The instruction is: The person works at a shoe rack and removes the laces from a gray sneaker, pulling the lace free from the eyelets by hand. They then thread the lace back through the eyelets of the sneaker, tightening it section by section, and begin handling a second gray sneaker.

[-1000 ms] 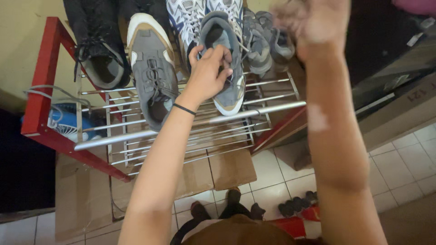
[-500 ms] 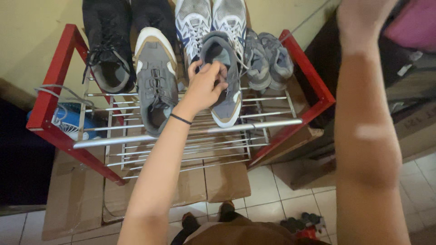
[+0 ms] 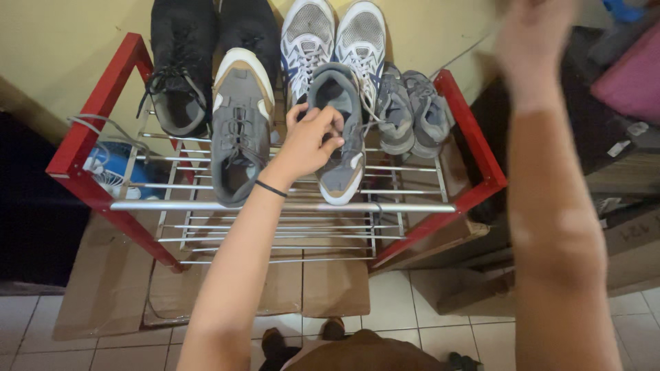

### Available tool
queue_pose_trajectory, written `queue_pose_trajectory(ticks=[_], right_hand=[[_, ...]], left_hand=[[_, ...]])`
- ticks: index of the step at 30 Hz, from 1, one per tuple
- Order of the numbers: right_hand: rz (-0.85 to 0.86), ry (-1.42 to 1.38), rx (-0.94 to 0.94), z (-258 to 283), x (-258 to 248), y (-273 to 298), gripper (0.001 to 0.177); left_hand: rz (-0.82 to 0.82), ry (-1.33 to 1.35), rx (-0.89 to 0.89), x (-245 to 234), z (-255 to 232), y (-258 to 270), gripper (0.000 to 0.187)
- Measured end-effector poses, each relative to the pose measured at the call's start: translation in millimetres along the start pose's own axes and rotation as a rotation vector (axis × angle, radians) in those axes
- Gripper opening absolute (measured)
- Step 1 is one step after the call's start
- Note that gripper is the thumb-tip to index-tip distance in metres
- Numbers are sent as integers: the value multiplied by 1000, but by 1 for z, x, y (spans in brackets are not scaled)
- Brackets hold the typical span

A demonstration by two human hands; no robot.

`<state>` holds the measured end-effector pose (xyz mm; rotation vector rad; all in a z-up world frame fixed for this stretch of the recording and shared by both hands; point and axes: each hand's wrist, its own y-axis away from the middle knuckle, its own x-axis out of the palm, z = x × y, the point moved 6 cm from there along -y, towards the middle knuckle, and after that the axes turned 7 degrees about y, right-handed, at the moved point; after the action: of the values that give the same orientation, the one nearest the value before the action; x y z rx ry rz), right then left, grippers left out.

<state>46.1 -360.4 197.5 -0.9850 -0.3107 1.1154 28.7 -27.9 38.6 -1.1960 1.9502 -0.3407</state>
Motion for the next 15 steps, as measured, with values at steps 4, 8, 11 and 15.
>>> queue_pose_trajectory(ticks=[4,8,11,15], right_hand=[[469,426,321,-2,65,57,17],[899,773,107,7,106,105,35],[1083,621,242,0,120,143,37],[961,567,243,-6,139,175,33]], left_hand=[[3,0,-32,2,0,0,26],[-8,-29,-20,4,-1,-1,27],[-21,-54,18,6,0,-4,28],[-22,-67,16,10,1,-4,28]])
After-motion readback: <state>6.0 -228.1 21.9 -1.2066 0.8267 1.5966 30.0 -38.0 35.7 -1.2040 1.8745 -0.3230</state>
